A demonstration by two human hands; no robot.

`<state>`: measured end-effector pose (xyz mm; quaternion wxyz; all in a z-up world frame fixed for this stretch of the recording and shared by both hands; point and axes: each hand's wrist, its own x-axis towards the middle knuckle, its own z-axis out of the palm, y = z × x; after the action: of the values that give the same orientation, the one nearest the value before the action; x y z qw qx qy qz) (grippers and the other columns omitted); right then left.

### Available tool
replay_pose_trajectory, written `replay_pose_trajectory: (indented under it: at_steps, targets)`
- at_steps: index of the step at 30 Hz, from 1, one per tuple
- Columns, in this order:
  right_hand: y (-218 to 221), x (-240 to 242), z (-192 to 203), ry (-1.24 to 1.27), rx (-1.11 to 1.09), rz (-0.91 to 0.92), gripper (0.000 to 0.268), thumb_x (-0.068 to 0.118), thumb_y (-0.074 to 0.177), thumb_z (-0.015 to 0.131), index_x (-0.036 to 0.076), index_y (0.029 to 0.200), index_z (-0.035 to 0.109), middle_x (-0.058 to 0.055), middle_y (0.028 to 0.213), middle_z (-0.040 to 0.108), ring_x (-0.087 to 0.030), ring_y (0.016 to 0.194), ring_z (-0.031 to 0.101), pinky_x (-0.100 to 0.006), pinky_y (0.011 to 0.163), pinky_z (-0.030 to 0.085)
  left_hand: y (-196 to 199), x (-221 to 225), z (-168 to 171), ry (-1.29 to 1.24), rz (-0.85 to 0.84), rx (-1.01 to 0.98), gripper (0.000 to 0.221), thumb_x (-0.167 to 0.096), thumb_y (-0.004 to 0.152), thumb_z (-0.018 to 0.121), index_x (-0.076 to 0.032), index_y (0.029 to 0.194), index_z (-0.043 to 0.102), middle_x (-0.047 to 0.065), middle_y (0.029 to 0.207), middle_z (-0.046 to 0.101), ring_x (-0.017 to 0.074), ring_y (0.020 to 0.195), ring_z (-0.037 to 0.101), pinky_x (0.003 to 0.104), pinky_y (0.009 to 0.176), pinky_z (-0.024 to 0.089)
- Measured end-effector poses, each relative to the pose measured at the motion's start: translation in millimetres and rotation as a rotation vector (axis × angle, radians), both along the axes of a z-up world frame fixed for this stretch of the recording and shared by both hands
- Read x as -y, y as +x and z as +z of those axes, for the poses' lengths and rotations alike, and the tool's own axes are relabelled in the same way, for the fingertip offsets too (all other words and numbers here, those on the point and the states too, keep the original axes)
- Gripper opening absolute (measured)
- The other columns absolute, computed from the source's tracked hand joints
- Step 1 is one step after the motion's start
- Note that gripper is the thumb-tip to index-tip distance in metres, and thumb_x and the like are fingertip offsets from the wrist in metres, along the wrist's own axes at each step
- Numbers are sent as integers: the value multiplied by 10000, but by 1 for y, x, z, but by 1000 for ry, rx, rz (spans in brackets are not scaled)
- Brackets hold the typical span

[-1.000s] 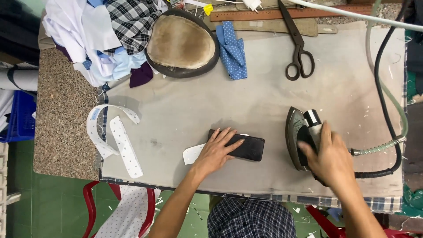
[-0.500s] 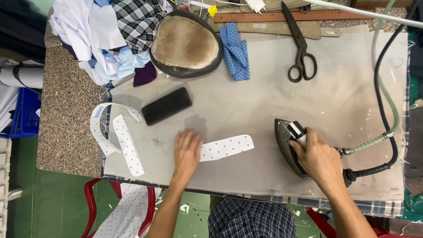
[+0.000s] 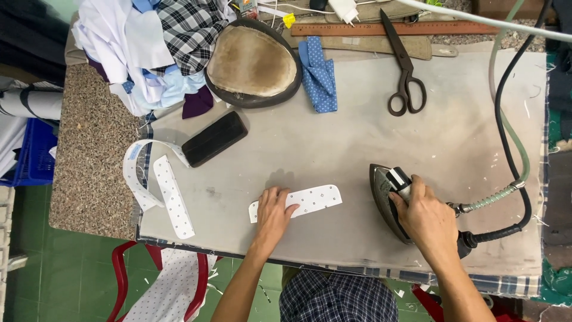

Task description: Ironing and pressing small perforated fabric strips using a steam iron and a smartphone as a pressing weight.

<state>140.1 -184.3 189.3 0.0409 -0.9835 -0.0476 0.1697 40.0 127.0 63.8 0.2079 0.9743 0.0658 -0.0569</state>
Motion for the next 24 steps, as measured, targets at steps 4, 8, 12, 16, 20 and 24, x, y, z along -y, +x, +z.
replay_pose_trajectory:
  at_steps: [4, 8, 12, 16, 20, 24]
  targets:
    - [-3, 3, -8, -15, 19, -1, 636, 533, 973, 571, 41, 1376, 572, -160, 986, 761, -359, 850, 798, -484, 769, 630, 6, -1, -6, -17, 7, -69, 343, -274, 882, 785, -75, 1136, 669, 105, 1000, 569, 302, 983, 585, 426, 857, 456]
    - [-4, 3, -10, -9, 29, -1, 635, 531, 980, 562, 36, 1377, 562, -170, 987, 759, -369, 845, 798, -495, 765, 629, 7, 1, -7, -84, 53, -193, 283, -271, 880, 785, -94, 1049, 644, 92, 943, 607, 307, 945, 635, 434, 827, 484]
    - [-5, 6, -17, -21, 42, -3, 645, 554, 971, 548, 49, 1373, 553, -151, 975, 754, -363, 836, 798, -491, 756, 629, 8, 6, 1, -422, 168, -290, 257, -293, 856, 801, -147, 1056, 732, 136, 938, 769, 365, 950, 743, 447, 764, 570]
    - [-7, 21, -50, -56, 281, 165, 555, 562, 1010, 506, 56, 1239, 493, -94, 757, 659, -294, 456, 638, -387, 367, 479, 18, 12, 21, -1025, 685, -65, 137, -138, 859, 803, -106, 983, 754, 13, 879, 765, 103, 751, 673, 257, 638, 542]
    - [-5, 17, -45, -60, 159, 96, 572, 584, 1000, 487, 69, 1248, 481, -111, 824, 700, -326, 539, 695, -430, 436, 538, 16, 24, 48, -1744, 1091, 393, 226, -119, 952, 659, -66, 1169, 629, 146, 1150, 738, 248, 993, 710, 408, 862, 592]
    - [-5, 16, -48, -79, 173, 81, 588, 594, 980, 516, 88, 1279, 493, -98, 827, 702, -337, 566, 711, -434, 435, 540, -22, 76, 12, -1719, 1134, -188, 601, -595, 898, 517, -127, 1267, 598, 152, 1152, 743, 270, 1052, 714, 425, 909, 563]
